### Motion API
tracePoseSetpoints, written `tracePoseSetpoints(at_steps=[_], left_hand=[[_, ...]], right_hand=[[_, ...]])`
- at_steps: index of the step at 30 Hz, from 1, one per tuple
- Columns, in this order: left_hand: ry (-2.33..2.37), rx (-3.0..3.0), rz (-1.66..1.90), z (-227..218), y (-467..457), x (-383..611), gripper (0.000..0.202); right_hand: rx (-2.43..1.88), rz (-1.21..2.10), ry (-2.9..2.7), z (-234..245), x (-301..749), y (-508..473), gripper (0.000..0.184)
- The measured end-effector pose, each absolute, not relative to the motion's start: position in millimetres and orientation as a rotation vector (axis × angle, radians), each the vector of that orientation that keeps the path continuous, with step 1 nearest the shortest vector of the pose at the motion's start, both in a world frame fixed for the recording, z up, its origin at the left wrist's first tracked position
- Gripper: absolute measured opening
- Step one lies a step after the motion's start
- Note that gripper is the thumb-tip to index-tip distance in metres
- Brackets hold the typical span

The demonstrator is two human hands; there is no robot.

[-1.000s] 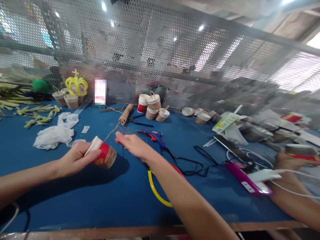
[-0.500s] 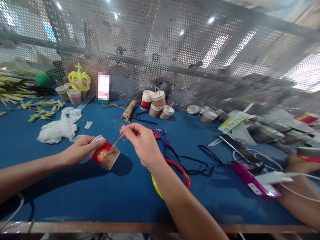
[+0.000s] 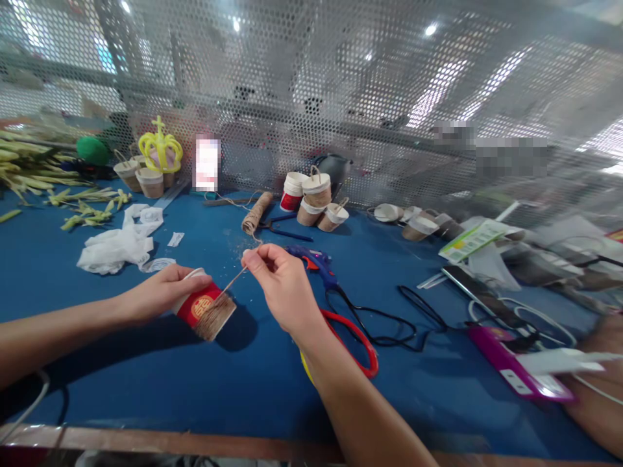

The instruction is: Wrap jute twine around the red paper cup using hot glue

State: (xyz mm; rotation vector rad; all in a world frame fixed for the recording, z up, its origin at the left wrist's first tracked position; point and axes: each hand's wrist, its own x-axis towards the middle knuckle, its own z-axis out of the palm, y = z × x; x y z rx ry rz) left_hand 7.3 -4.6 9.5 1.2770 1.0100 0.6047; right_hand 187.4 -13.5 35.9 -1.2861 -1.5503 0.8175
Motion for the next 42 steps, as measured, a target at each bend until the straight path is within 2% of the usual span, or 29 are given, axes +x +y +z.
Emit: tracePoseSetpoints(at_steps=[42], left_hand=[[0.780,1.524,0.684,11,-21,0,0.035]], right_hand=[[-1.461,0.822,-1.889,24,176,-16,0.024]])
